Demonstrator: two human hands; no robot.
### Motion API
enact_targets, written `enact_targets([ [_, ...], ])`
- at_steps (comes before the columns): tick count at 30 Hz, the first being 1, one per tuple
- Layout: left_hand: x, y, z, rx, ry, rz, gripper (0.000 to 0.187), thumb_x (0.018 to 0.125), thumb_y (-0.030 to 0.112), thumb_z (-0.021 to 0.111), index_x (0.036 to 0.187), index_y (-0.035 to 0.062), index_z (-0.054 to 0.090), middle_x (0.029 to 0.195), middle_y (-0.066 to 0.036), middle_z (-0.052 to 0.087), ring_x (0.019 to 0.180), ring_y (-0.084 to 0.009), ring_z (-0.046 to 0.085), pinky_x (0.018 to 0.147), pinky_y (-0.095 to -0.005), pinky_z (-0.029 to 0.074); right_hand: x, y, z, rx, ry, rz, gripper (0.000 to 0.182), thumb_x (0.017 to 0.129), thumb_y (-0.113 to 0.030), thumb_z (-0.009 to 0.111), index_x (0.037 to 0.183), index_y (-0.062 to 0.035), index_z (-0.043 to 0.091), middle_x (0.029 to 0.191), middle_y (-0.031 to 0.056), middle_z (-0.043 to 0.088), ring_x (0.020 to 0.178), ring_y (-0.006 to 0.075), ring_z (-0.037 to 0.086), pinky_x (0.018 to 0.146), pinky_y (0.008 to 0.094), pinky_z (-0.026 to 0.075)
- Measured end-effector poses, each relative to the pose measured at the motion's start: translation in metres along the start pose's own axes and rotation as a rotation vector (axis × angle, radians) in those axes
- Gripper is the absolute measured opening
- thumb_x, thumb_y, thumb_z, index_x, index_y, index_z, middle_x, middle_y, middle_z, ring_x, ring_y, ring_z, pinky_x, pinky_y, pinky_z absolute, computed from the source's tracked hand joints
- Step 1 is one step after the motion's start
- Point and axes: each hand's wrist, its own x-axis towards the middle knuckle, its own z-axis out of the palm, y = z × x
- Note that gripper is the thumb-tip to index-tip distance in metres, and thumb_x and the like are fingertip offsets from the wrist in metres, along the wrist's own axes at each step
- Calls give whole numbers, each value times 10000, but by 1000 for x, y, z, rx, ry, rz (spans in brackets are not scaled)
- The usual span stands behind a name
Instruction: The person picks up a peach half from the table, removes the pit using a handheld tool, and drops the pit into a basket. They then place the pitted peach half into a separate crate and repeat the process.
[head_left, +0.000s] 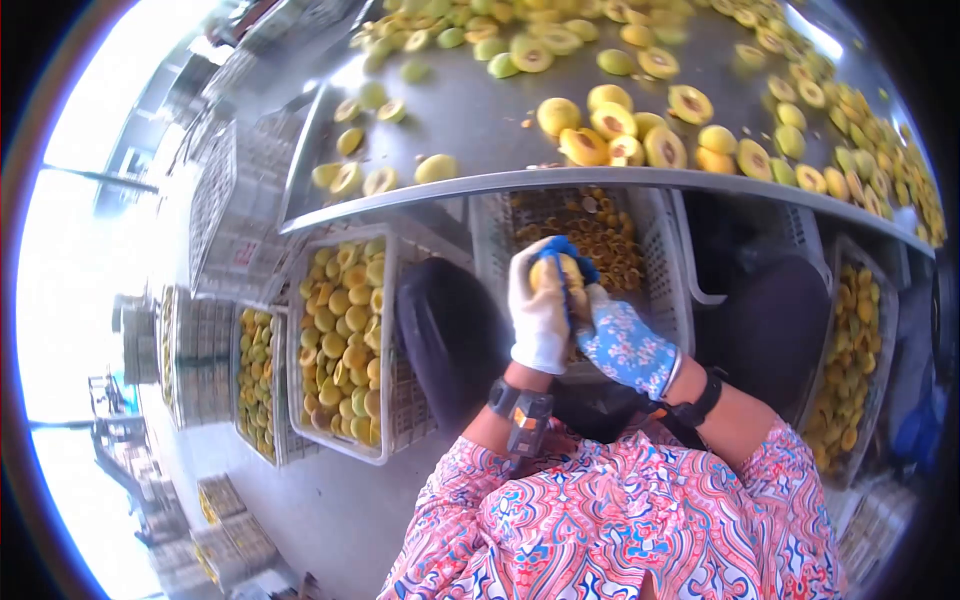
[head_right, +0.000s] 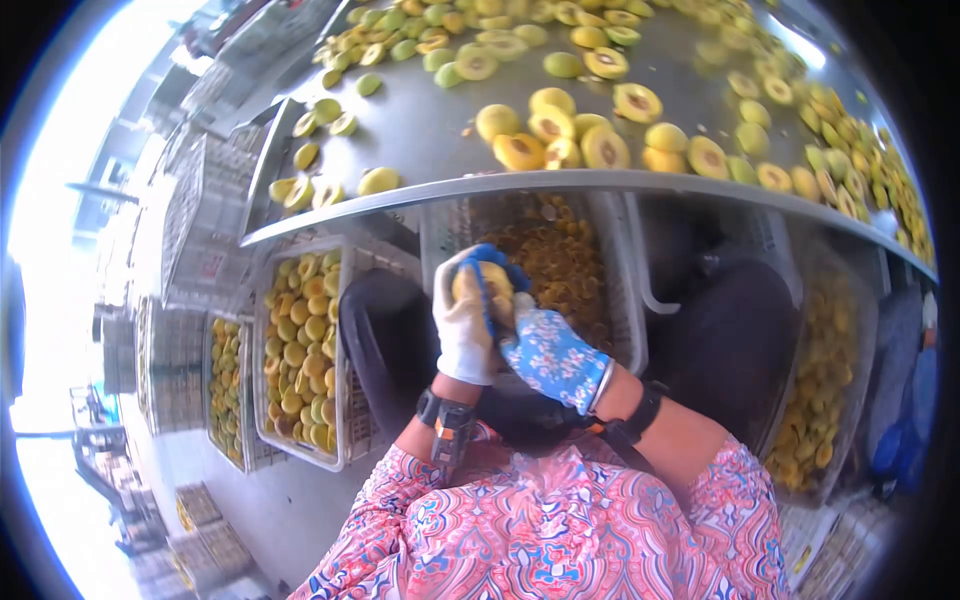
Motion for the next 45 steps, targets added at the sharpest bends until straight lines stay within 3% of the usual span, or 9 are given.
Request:
enact_targets([
  [3,10,-23,-18,192,38,125,185,976,122,523,1136,33,545,965,-70,614,795,-140,605,706,-283,534,2,7,5,153,36,-16,261,907,-166,540,1089,16,499,849,234,648,797,438,632,720,483,506],
  [5,8,-23,-21,225,19,163,203,973,121,519,1157,39,540,960,-67,612,784,-151,620,688,-287,544,-1,6,2,552,-135,104,205,924,-155,529,1077,-23,496,751,125,613,668,337,615,619,420,504],
  [7,8,-20,-28,127,-15,107,212,971,127,526,1163,41,544,986,-66,617,833,-142,615,728,-286,537,-1,-18,-14,990,-362,449,98,958,-143,506,1047,-105,490,627,-50,451,464,102,448,430,260,398],
  [10,9,-5,-26,-23,-71,71,204,966,141,542,1147,48,562,1014,-60,631,861,-127,606,768,-277,524,0,-39,-24,1173,-430,556,43,965,-142,505,1005,-140,490,583,-61,373,402,36,324,389,192,296],
  [19,13,6,-46,-171,-323,-27,264,962,245,553,1130,43,580,949,-63,636,780,-118,606,698,-260,512,1,-22,-21,1539,-700,503,194,998,-276,471,984,-86,509,518,-88,321,340,35,280,333,221,225],
  [32,32,0,-48,-313,174,-109,248,983,307,533,905,75,573,674,1,543,567,-81,494,511,-235,414,-13,-15,1,1444,-439,236,201,1012,-299,440,1020,-100,472,519,-74,303,350,57,268,354,247,283],
  [36,19,58,-68,30,207,452,119,915,128,627,987,42,590,773,-20,598,667,-79,553,603,-230,462,-4,-2,-12,1127,-389,452,138,981,-265,500,971,-132,467,532,-78,323,361,46,273,335,218,246],
  [41,-45,134,-193,776,532,914,201,844,23,653,1043,27,630,953,-93,658,832,-153,630,742,-274,515,12,4,5,564,-281,709,108,945,-223,548,910,-179,456,561,-81,346,388,34,295,345,193,242],
  [45,-122,120,-338,1125,930,616,341,853,141,696,1158,31,592,1101,-135,600,988,-221,597,900,-332,476,13,16,10,544,-309,711,98,948,-219,543,923,-183,455,576,-70,361,407,36,321,354,187,258],
])
